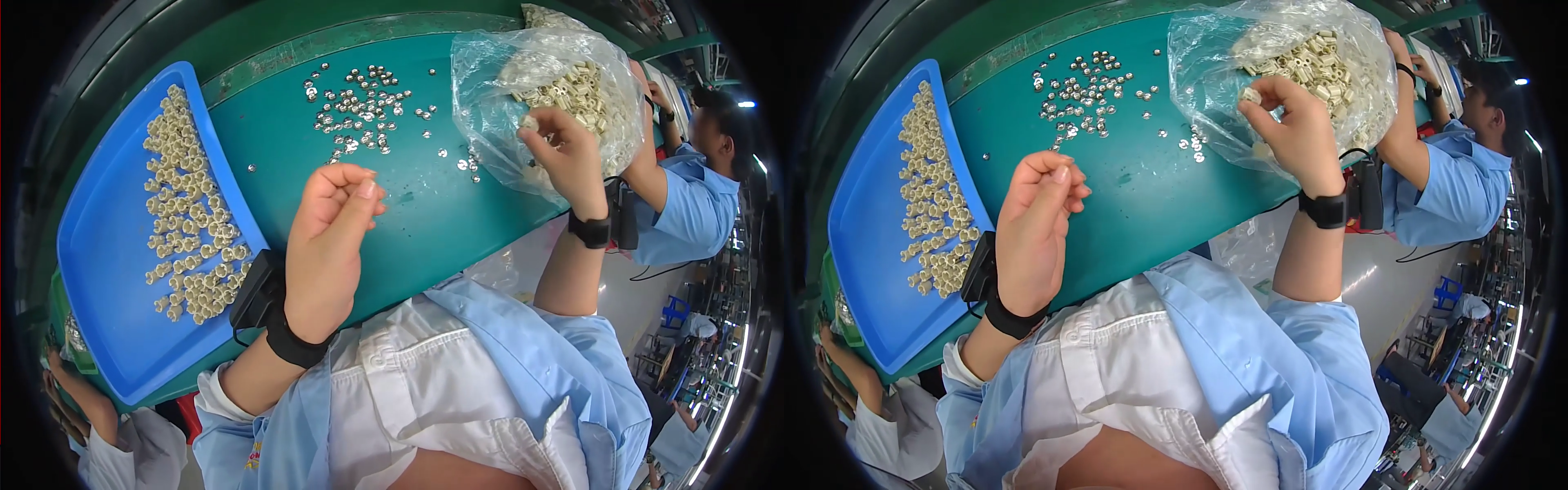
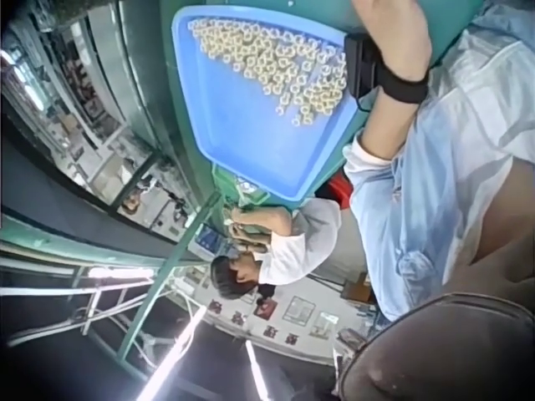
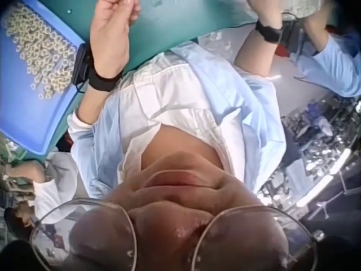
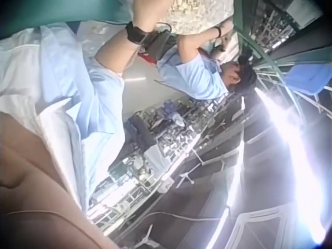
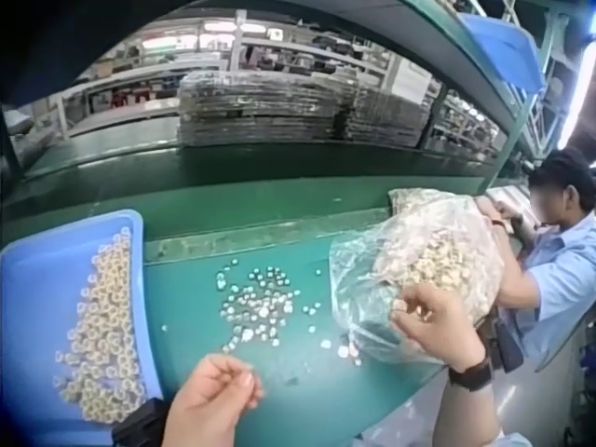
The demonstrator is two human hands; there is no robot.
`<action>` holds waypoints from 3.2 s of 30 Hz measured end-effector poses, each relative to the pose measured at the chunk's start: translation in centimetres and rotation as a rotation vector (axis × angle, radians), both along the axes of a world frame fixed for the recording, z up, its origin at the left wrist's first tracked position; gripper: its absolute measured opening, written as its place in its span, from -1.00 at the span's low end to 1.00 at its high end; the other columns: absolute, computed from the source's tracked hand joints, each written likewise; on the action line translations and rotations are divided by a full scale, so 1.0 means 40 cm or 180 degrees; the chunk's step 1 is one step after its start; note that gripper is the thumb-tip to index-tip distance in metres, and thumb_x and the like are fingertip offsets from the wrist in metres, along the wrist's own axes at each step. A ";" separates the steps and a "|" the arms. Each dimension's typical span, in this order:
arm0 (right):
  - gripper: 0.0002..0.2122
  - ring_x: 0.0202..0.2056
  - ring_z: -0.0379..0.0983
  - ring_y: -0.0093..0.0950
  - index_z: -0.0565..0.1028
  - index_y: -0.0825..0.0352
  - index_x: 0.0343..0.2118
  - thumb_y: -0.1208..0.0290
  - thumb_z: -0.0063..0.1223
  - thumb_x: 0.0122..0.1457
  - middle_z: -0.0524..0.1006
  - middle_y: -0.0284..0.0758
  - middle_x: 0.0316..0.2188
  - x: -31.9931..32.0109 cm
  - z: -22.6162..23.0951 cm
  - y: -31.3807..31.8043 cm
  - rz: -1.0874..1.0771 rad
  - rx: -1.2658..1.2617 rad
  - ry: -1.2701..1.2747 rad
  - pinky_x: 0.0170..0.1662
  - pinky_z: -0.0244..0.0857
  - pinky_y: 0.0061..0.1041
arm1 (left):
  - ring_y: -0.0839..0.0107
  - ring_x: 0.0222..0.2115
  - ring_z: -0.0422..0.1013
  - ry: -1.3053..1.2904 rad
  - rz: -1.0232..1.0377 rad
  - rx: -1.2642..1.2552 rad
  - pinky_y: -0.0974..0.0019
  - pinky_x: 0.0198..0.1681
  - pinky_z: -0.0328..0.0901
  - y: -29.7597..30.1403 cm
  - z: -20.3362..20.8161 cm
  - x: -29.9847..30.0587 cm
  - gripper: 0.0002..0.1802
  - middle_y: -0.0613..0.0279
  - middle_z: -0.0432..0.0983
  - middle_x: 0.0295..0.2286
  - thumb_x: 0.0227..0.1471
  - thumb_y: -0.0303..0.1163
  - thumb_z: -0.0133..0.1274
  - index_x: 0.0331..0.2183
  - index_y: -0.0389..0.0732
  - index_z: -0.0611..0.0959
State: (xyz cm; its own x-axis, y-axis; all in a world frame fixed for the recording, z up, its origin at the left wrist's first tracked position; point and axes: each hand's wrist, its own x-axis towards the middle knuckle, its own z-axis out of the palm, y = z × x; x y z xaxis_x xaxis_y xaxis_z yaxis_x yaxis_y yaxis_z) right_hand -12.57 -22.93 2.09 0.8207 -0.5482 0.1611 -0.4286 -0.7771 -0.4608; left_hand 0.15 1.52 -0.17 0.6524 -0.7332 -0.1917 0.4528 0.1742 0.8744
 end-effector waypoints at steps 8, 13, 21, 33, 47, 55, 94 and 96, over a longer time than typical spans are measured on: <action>-0.80 -0.45 0.39 -0.41 0.45 0.37 -0.40 0.58 0.14 -0.16 0.47 -0.28 -0.48 0.126 0.052 0.199 0.2008 0.0063 -0.0641 -0.37 0.25 -0.53 | 0.57 -0.32 0.30 -0.0099 -0.0328 -0.0334 0.51 -0.24 0.17 -0.011 0.008 -0.012 -0.74 0.32 0.38 -0.33 0.07 -0.32 -0.08 -0.20 -0.22 0.38; -0.80 -0.45 0.39 -0.38 0.46 0.37 -0.39 0.58 0.13 -0.16 0.47 -0.29 -0.48 0.171 0.041 0.228 0.2270 0.0143 -0.0751 -0.39 0.25 -0.51 | 0.65 -0.37 0.27 0.0004 -0.0015 -0.0401 0.56 -0.27 0.20 -0.009 0.000 0.008 -0.76 0.30 0.37 -0.37 0.06 -0.41 -0.08 -0.20 -0.25 0.36; -0.82 -0.45 0.40 -0.37 0.45 0.38 -0.38 0.56 0.10 -0.12 0.46 -0.28 -0.48 0.238 0.016 0.138 0.1826 0.0379 -0.0698 -0.38 0.26 -0.48 | 0.64 -0.42 0.26 0.0183 0.0657 -0.0661 0.55 -0.33 0.19 0.005 -0.015 0.027 -0.79 0.33 0.37 -0.43 0.11 -0.33 -0.16 -0.23 -0.22 0.35; -0.90 -0.42 0.36 -0.28 0.43 0.38 -0.44 0.58 0.03 -0.08 0.40 -0.21 -0.52 0.268 -0.089 0.125 0.1978 -0.0231 -0.0132 -0.36 0.25 -0.48 | 0.63 -0.44 0.25 0.0190 0.0775 -0.0306 0.55 -0.34 0.17 0.000 -0.018 0.033 -0.81 0.33 0.37 -0.44 0.12 -0.31 -0.18 -0.28 -0.21 0.35; -0.91 -0.41 0.34 -0.68 0.42 0.38 -0.35 0.50 -0.05 0.09 0.45 -0.40 -0.43 0.244 -0.045 0.125 0.1575 0.3713 -0.0444 -0.33 0.23 -0.69 | 0.64 -0.43 0.24 0.0013 0.0517 -0.0130 0.57 -0.34 0.14 -0.006 -0.028 0.033 -0.77 0.34 0.38 -0.42 0.13 -0.30 -0.20 -0.20 -0.20 0.37; -0.89 -0.44 0.34 -0.66 0.42 0.38 -0.34 0.50 -0.03 0.08 0.47 -0.40 -0.46 0.243 -0.061 0.138 0.1773 0.4154 -0.0437 -0.35 0.23 -0.70 | 0.63 -0.41 0.26 -0.0021 0.0458 -0.0111 0.56 -0.32 0.15 -0.012 -0.033 0.030 -0.77 0.31 0.39 -0.40 0.12 -0.32 -0.20 -0.19 -0.21 0.36; -0.84 -0.45 0.30 -0.65 0.37 0.35 -0.35 0.47 0.07 0.02 0.41 -0.45 -0.46 0.237 -0.070 0.218 0.2416 0.3585 -0.1190 -0.38 0.19 -0.68 | 0.46 -0.24 0.28 -0.0250 0.0230 -0.0877 0.37 -0.11 0.18 -0.008 -0.054 0.031 -0.77 0.23 0.35 -0.31 0.15 -0.31 -0.26 -0.20 -0.23 0.32; -0.79 -0.46 0.32 -0.61 0.41 0.35 -0.36 0.46 0.16 -0.06 0.43 -0.41 -0.45 0.237 -0.057 0.214 0.2518 0.1670 -0.1459 -0.39 0.21 -0.64 | 0.46 -0.24 0.28 -0.0192 0.0288 -0.0929 0.36 -0.12 0.18 -0.011 -0.046 0.027 -0.75 0.22 0.34 -0.30 0.15 -0.29 -0.28 -0.19 -0.23 0.31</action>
